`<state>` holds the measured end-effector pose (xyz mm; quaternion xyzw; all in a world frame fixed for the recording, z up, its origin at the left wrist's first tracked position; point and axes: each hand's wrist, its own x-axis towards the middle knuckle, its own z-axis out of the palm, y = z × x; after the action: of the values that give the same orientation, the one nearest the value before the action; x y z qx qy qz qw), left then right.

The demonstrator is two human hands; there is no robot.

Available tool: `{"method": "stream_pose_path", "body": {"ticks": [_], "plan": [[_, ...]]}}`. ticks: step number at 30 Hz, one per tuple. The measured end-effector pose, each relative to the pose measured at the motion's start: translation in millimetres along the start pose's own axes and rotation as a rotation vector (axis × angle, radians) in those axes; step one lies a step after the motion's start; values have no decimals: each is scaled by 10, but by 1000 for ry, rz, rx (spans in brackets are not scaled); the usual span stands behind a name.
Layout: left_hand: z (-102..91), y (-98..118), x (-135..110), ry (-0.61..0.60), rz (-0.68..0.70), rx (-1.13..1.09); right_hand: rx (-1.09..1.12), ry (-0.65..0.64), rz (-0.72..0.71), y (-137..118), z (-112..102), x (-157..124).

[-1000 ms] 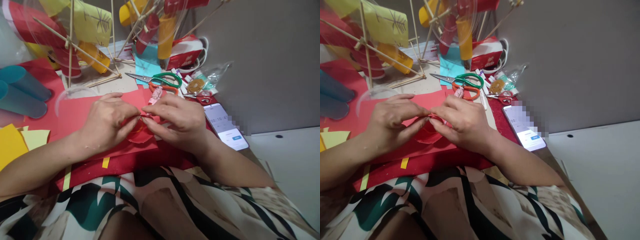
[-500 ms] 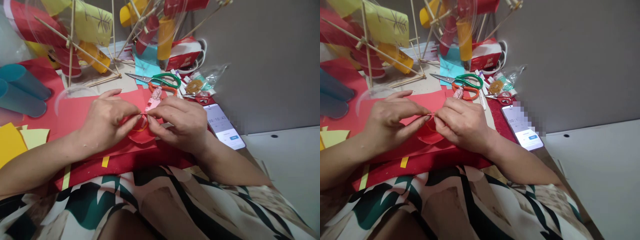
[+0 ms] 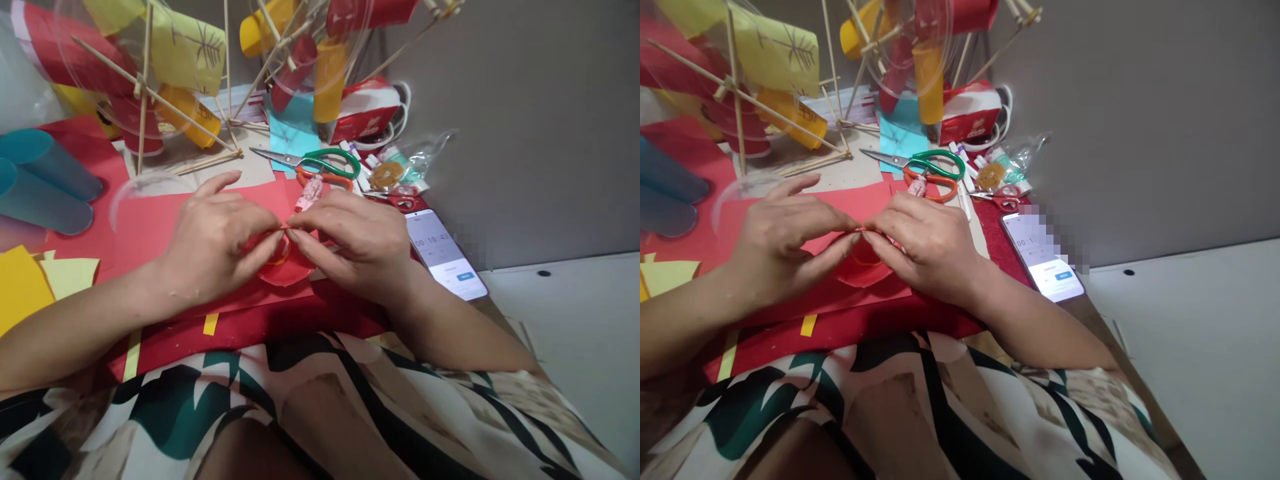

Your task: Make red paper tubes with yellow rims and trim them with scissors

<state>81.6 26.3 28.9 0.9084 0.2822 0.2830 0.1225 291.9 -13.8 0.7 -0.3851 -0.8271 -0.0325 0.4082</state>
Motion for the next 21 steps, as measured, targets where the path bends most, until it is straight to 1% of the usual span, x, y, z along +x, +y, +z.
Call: {"method": "stream_pose_path", "body": {"ticks": [2, 5, 7, 9, 11, 12, 14, 16, 18, 21], "plan": [[-45, 19, 16, 20, -50, -124, 60, 20, 54, 6, -15, 12], [-93, -16, 62, 100, -204, -362, 176, 104, 226, 7, -37, 31], [-77, -110, 100, 221, -296, -521, 263, 192, 346, 16, -33, 39], [-34, -241, 138, 366, -370, -690, 357, 289, 422, 40, -13, 49], [1, -360, 172, 446, -482, -855, 436, 377, 471, 80, 14, 68], [9, -400, 186, 468, -554, -922, 458, 415, 495, 104, 26, 83], [6, -425, 202, 463, -675, -1031, 474, 496, 539, 152, 42, 118], [-4, -381, 203, 417, -733, -1106, 480, 576, 574, 188, 47, 153], [-4, -301, 191, 361, -738, -1168, 487, 635, 592, 203, 50, 175], [18, -196, 163, 299, -719, -1246, 495, 638, 589, 185, 71, 178]]}}
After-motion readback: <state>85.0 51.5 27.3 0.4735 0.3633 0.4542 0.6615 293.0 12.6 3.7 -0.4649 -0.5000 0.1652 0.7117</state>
